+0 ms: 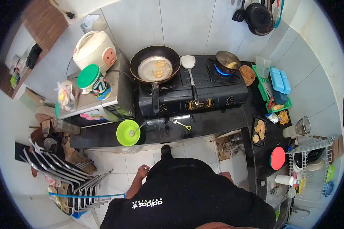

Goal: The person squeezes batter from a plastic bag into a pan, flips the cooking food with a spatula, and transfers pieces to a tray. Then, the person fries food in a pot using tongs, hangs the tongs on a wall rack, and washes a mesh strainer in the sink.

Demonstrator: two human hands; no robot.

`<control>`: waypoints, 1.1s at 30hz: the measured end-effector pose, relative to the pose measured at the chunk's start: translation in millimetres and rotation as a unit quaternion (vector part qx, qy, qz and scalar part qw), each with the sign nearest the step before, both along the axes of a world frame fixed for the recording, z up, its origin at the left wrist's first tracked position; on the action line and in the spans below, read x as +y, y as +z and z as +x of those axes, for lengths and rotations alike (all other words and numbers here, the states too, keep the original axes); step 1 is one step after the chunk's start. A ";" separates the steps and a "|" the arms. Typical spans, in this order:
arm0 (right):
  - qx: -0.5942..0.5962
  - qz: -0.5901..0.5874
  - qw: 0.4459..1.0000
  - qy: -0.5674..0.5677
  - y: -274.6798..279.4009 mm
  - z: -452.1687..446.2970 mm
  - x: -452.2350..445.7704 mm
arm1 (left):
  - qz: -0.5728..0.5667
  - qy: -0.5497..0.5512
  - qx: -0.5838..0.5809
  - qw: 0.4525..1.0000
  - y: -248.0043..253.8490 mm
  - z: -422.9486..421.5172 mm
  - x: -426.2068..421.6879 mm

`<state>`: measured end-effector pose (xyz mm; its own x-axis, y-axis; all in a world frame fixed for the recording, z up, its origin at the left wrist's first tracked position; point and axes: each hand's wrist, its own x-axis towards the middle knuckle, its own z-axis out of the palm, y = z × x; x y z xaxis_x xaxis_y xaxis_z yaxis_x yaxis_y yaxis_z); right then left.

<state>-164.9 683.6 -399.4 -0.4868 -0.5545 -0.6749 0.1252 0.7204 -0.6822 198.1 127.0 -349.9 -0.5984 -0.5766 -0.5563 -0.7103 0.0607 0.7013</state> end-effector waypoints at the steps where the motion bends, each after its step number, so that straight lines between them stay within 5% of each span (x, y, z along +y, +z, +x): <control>1: -0.001 0.004 1.000 -0.009 5.4 2.1 -8.4 | 0.023 0.029 -0.028 0.999 11.3 -13.7 -7.7; 2: -0.003 0.027 0.998 -0.050 15.6 -0.3 -25.8 | 0.044 0.057 -0.057 0.996 16.7 -23.2 -15.3; 3: -0.004 0.050 0.995 -0.092 29.6 -4.9 -48.6 | 0.102 0.094 -0.023 0.990 -65.3 -5.4 -39.6; 8: -0.045 0.040 0.959 -0.276 50.4 -12.5 -125.9 | -0.034 -0.080 -0.049 0.995 -27.3 -10.5 -65.8; 9: -0.005 0.021 0.971 -0.236 59.1 -12.7 -139.6 | -0.031 -0.091 -0.046 0.994 -66.0 2.3 -71.7; 12: 0.067 0.029 0.983 -0.169 74.9 -14.3 -166.0 | -0.134 -0.214 0.078 0.964 -42.4 -14.0 -80.0; 14: 0.095 0.054 0.984 -0.143 88.2 -16.0 -178.1 | -0.082 -0.113 -0.053 0.989 -43.4 -7.2 -83.9; 16: 0.137 0.166 0.974 -0.074 97.2 -16.1 -185.9 | -0.079 -0.177 -0.054 0.979 -50.7 -4.8 -97.6; 18: 0.113 0.182 0.972 -0.094 98.6 -15.9 -187.8 | -0.208 -0.430 0.037 0.878 -53.9 -4.9 -112.6; 20: 0.086 0.198 0.971 -0.105 97.5 -11.8 -179.6 | -0.200 -0.440 0.024 0.875 -57.9 -6.8 -121.6; 22: 0.287 0.117 0.950 -0.041 99.7 -2.3 -174.9 | -0.192 -0.445 0.006 0.875 -56.5 -6.4 -123.0; 23: 0.284 0.115 0.951 -0.039 99.9 -0.8 -176.9 | -0.212 -0.423 0.033 0.880 -57.4 -4.4 -125.2; 26: -0.012 0.242 0.945 -0.221 109.1 -3.5 -189.5 | -0.166 -0.337 0.043 0.926 -57.7 3.4 -131.6; 31: 0.079 0.223 0.954 -0.182 136.7 -6.5 -199.2 | 0.017 -0.142 -0.133 0.981 -56.2 21.5 -128.1; 33: 0.132 0.179 0.959 -0.174 128.5 -8.5 -194.6 | -0.219 -0.384 0.040 0.896 -49.5 17.4 -125.5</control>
<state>-173.3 489.0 -270.9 -0.7807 -0.0831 -0.6194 0.2568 0.8609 -0.4392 215.6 1.5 -399.5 -0.9402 -0.1295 -0.3151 -0.2891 0.7926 0.5369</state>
